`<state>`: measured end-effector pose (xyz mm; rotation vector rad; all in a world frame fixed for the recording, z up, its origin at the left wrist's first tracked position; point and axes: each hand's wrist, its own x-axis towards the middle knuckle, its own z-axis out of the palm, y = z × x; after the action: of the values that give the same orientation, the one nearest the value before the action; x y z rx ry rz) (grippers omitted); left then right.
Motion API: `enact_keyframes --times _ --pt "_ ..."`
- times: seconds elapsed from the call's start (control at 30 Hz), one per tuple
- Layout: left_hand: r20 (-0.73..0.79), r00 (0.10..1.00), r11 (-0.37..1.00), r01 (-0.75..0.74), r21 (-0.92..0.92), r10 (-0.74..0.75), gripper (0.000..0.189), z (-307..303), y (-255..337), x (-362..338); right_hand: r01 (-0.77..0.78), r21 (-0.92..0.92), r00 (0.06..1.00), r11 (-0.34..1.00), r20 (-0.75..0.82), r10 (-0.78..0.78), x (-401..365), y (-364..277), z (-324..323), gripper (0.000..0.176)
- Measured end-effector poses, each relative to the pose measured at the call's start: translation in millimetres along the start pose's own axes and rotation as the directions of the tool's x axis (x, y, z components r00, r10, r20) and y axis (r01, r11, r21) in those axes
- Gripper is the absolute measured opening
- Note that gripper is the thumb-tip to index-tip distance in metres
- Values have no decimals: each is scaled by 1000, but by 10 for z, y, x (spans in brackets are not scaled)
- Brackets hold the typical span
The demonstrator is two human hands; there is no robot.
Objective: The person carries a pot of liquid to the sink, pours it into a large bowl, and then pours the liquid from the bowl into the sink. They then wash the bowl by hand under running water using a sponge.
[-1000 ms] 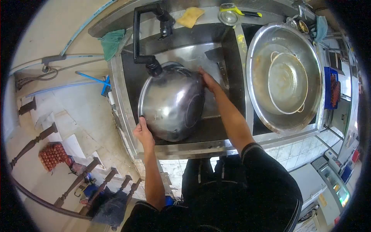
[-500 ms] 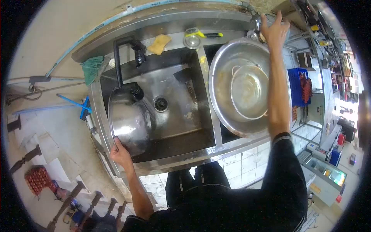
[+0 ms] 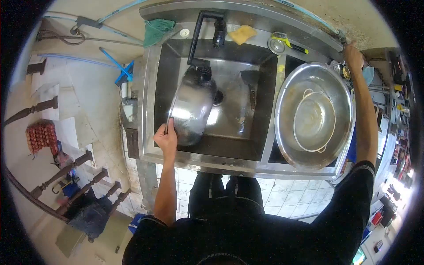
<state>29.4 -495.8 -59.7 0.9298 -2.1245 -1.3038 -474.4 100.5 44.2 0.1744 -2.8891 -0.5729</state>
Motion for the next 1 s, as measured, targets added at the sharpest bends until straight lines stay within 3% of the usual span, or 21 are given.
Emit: enact_keyframes --times 0.13,0.2,0.23,0.27,0.3,0.33,0.37,0.4,0.43,0.47,0.5,0.53,0.6,0.63,0.7,0.83,0.87,0.93,1.0 --pt "10 1000 998 -8 63 7 51 87 -61 -79 -190 101 969 977 180 170 97 53 6 66" --pt "10 1000 999 -2 53 2 52 129 -42 -105 -349 235 933 907 178 312 -362 -281 -651 68" --pt "9 1000 999 1 49 -2 52 141 -31 -112 -377 310 923 873 46 382 -573 -453 -883 69" --pt "12 999 999 40 25 -40 52 168 -94 -127 -326 351 882 878 -222 416 -791 -598 -893 69" --pt "14 997 997 77 -2 -77 52 224 -214 -142 -264 360 775 895 -473 419 -1010 -744 -903 68" --pt "16 994 993 112 -28 -112 52 275 -266 -145 -243 635 742 733 -364 562 -1358 -1183 -1155 61" --pt "59 985 986 164 -30 -162 51 307 -137 -152 -103 950 767 296 -114 631 -1727 -1632 -1124 40" --pt "54 983 984 175 -21 -174 52 350 50 -165 1 998 792 57 -35 609 -2121 -2195 -1027 22" --pt "47 982 983 183 -17 -182 53 431 250 -138 -145 984 910 -108 175 375 -2524 -2691 -978 23" --pt "43 981 981 191 -10 -191 54 486 336 -88 -347 922 925 -172 366 99 -2926 -3186 -930 24" --pt "37 990 980 128 153 -135 58 531 126 -16 -560 815 820 -150 571 42 -3272 -3638 -717 31" --pt "57 977 975 198 95 -204 58 597 182 82 -566 796 813 -214 582 11 -3659 -4081 -146 37" --pt "108 934 939 345 -12 -342 57 752 342 296 -833 465 510 -299 855 -91 -4232 -4634 756 49" --pt "181 900 909 412 -55 -397 54 853 106 474 -884 343 404 -318 903 -148 -4271 -4628 660 55" --pt "325 813 842 533 -84 -483 47 1041 -107 896 -939 94 188 -331 945 -266 -4205 -4517 301 66" --pt "483 565 630 776 -35 -669 35 1454 -245 1539 -842 -136 109 -523 905 -411 -4238 -4502 409 75" --pt "540 525 623 782 -2 -658 33 1525 -308 1651 -808 -204 85 -552 887 -453 -4233 -4502 521 77" --pt "638 430 609 789 78 -639 30 1596 -442 1807 -718 -323 114 -616 819 -563 -4544 -4572 1148 74" --pt "658 357 591 789 168 -663 28 1731 -506 1972 -644 -444 244 -623 653 -717 -4612 -4588 1274 65"
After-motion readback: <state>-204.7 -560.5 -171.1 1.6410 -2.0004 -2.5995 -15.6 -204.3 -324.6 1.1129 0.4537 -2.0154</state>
